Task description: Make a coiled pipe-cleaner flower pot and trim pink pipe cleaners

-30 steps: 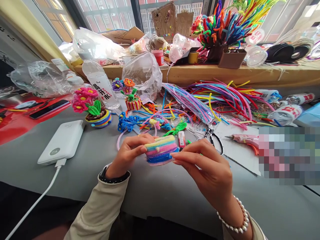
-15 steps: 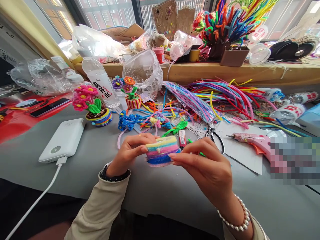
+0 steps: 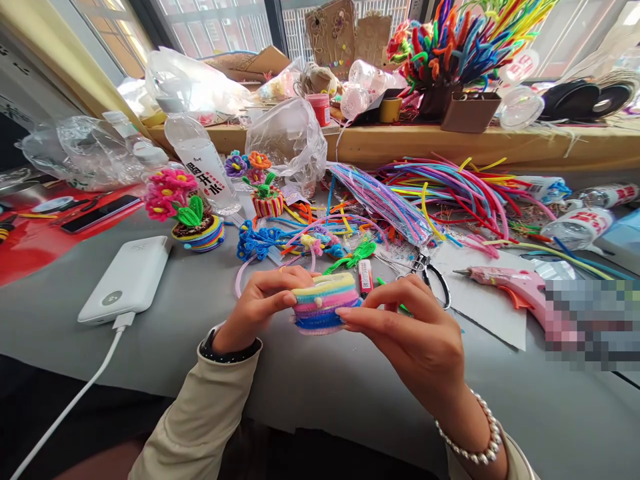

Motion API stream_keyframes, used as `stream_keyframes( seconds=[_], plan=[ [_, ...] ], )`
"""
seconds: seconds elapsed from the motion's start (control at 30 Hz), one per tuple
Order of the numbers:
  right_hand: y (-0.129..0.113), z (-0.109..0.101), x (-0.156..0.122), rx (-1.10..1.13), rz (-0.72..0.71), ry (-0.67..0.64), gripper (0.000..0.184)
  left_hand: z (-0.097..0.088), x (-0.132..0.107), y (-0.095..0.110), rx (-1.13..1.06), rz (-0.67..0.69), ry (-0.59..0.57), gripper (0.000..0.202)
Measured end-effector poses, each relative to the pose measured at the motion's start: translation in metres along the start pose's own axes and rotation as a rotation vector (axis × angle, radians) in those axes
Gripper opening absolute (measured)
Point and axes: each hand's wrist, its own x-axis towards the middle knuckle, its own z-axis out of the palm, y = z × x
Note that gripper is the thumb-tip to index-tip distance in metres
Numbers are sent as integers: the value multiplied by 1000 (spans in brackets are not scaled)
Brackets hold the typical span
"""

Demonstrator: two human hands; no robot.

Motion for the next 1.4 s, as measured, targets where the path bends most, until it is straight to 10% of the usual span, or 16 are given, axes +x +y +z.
stream_keyframes(
  seconds=[1.4],
  plan=[
    [-4, -2, 4, -2, 64, -20, 18, 0, 0, 0, 23, -7, 9, 19]
  ],
)
